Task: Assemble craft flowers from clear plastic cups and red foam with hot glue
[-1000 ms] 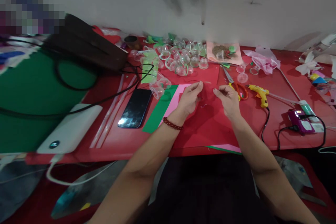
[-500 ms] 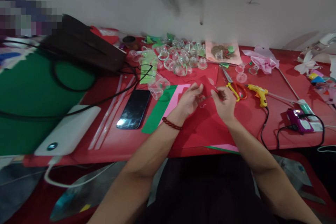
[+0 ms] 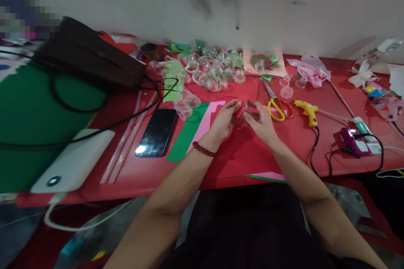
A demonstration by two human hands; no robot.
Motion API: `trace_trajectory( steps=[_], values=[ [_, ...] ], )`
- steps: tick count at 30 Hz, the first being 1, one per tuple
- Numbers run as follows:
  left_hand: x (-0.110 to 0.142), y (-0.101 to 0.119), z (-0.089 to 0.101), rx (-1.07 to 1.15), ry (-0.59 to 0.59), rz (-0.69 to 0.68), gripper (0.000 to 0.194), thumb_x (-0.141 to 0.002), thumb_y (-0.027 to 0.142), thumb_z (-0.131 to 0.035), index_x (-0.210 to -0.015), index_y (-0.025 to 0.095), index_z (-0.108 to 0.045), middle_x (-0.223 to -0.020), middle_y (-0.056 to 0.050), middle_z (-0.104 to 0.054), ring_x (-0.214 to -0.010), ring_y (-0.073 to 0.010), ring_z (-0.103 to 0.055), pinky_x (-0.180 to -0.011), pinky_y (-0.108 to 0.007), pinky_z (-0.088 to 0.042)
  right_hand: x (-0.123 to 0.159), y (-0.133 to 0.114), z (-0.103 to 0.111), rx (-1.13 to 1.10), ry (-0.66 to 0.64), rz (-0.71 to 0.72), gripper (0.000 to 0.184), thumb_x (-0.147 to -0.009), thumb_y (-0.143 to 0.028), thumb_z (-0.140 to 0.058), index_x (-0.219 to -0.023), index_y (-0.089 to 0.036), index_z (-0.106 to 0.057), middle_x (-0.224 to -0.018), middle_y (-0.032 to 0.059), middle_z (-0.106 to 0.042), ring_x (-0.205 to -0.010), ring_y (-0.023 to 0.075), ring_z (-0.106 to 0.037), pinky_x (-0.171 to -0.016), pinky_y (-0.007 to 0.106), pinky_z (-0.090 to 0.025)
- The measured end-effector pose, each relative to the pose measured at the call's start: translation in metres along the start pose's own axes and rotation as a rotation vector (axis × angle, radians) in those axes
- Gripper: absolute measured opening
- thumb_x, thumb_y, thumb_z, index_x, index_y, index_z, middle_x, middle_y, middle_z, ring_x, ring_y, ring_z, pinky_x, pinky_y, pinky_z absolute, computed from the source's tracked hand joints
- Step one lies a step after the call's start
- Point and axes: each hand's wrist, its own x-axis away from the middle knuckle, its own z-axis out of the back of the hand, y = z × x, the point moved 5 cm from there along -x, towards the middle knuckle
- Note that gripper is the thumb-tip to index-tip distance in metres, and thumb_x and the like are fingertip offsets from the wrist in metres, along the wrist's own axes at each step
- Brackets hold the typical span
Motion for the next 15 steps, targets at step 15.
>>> trace_trajectory(
  steps=[15],
  values=[
    [0.019,0.028,-0.012,-0.431,0.012,-0.48,0.017,-0.086,0.034,-0.081,-0.084,0.023,-0.069,-0.106,-0.006,-0.066,-0.105,-0.02,-0.063,-0.095,-0.033,-0.053,-0.012,0.015,0.014,-0.145,0.05,-0.102,0.061,-0.079,-0.062,-0.084,-0.128,-0.028,-0.07,-0.131,0.0083,-0.075,-0.109,0.0213,-0.074,-0.099,0.04,-0.063]
  ],
)
